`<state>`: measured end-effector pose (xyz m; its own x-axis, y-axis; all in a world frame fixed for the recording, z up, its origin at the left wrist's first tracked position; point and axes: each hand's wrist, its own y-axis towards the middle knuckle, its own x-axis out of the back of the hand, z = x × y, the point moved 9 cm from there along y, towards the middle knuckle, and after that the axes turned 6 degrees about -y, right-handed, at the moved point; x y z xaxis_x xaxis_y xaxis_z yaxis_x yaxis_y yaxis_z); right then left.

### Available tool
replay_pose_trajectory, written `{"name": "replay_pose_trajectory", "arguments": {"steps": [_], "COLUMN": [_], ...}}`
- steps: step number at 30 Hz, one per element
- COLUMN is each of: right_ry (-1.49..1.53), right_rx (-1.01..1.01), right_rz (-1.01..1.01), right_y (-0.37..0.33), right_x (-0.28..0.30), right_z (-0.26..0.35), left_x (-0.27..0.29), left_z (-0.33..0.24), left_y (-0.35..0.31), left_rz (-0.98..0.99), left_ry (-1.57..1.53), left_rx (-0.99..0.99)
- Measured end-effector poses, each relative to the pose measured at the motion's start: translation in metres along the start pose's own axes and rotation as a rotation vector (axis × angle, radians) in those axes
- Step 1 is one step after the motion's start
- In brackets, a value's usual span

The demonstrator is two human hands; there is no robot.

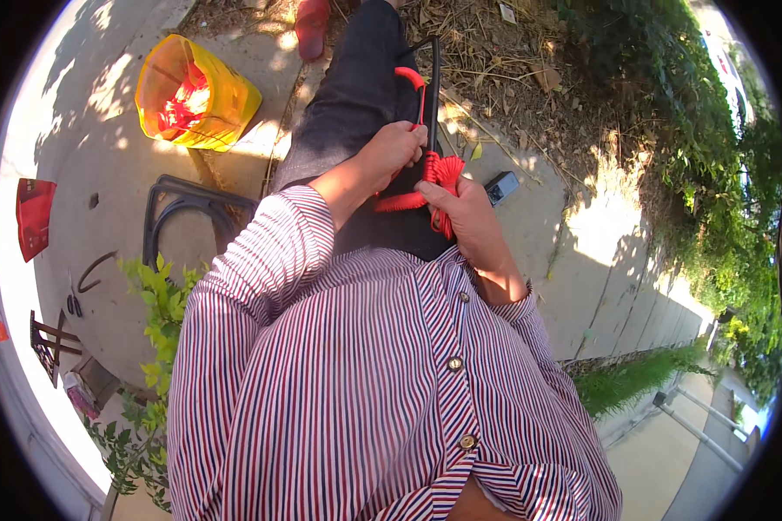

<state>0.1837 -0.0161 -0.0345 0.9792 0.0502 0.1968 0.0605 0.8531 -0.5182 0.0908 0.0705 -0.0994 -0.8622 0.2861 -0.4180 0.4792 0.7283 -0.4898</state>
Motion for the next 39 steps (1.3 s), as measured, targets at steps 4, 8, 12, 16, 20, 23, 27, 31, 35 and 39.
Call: {"name": "replay_pose_trajectory", "arguments": {"steps": [4,8,12,16,20,23,27,31,35,39], "right_ry": [0.412,0.274,0.108,-0.003,0.565,0.779,0.992,0.983,0.887,0.775], "right_rx": [0.037,0.089,0.083,0.105,0.139,0.336,0.813,1.083,0.415,0.135], "right_rz": [-0.059,-0.022,0.075,0.01,0.001,0.002,0.096,0.126,0.142,0.419], "right_y": [0.024,0.044,0.046,0.033,0.018,-0.009,-0.085,-0.14,-0.055,-0.026], "right_x": [0.021,0.002,-0.003,0.009,0.052,0.094,0.161,0.188,0.103,0.001], "right_z": [0.002,0.017,0.007,0.003,0.021,0.069,0.145,0.167,0.089,0.027], "left_x": [-0.005,-0.002,0.002,0.002,0.007,0.015,0.013,-0.004,-0.061,-0.08], "left_z": [0.003,0.004,0.016,0.012,-0.019,-0.026,-0.04,-0.064,-0.097,-0.08], "left_y": [0.001,0.002,0.01,0.012,-0.012,-0.019,-0.024,-0.035,-0.084,-0.104], "left_rz": [0.021,-0.001,0.019,0.075,-0.071,-0.107,-0.067,-0.015,0.284,0.368], "left_ry": [-0.075,-0.135,-0.154,-0.032,0.04,-0.018,0.055,0.311,0.648,0.359], "left_rx": [0.015,0.022,0.03,-0.014,-0.048,-0.118,-0.263,-0.466,-0.664,-0.579]}}
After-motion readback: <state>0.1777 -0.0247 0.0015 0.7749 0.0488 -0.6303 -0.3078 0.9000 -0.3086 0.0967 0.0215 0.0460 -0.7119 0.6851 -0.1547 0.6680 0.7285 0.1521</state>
